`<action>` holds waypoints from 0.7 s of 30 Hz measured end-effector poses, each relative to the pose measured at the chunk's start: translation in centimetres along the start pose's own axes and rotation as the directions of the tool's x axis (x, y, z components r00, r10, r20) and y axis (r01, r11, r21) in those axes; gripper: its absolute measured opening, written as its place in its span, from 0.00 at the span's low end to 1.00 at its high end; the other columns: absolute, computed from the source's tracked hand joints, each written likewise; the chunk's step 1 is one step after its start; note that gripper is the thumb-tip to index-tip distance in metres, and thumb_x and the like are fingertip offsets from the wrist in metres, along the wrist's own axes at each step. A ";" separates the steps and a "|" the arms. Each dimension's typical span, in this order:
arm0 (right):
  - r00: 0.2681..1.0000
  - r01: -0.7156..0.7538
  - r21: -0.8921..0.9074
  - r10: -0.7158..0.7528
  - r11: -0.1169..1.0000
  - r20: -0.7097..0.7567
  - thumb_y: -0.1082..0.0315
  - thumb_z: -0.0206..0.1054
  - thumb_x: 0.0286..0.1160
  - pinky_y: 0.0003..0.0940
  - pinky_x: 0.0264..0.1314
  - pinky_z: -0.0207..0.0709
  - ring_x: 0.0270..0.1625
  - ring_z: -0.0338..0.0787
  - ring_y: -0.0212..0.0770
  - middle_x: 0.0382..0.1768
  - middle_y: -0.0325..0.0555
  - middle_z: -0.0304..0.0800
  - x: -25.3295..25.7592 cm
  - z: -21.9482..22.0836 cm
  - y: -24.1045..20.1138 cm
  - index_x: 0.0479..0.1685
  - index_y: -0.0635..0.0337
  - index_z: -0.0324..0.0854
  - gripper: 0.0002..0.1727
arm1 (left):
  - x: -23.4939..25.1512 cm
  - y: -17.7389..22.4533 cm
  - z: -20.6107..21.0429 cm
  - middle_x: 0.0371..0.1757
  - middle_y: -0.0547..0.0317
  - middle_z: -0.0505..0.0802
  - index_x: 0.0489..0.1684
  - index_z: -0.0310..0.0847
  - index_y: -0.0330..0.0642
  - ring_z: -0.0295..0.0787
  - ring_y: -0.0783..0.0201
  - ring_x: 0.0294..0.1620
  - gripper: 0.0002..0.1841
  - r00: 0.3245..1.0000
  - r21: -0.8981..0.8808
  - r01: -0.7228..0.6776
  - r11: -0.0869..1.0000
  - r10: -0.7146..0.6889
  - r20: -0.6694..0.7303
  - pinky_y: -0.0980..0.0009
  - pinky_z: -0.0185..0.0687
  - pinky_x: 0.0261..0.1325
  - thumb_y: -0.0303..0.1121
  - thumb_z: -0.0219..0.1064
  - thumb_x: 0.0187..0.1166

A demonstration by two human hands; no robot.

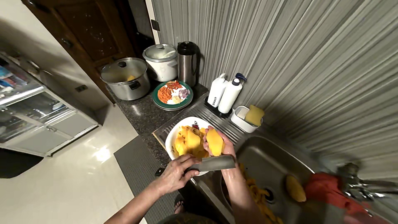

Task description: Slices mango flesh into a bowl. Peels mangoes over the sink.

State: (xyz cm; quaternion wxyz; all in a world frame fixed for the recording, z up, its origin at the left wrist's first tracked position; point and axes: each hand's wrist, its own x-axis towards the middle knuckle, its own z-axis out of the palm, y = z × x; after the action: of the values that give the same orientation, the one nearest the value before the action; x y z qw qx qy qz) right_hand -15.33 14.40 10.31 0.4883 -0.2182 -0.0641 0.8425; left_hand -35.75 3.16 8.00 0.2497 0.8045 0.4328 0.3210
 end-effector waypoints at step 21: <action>0.977 0.076 0.065 -0.087 0.995 0.195 0.57 0.39 0.89 0.37 0.36 0.88 0.43 0.93 0.46 0.51 0.54 0.89 -1.0 -1.3 1.1 0.66 0.61 0.74 0.25 | 1.9 -0.9 0.0 0.63 0.57 0.91 0.69 0.86 0.55 0.89 0.65 0.63 0.20 0.996 0.135 -0.046 0.990 0.056 -0.070 0.63 0.87 0.64 0.52 0.61 0.87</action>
State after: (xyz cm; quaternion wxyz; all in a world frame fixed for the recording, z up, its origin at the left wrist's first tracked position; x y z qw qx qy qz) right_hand -15.22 12.87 9.07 0.5195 -0.1167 -0.0970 0.8409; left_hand -35.50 5.22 7.93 0.1708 0.8178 0.4416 0.3270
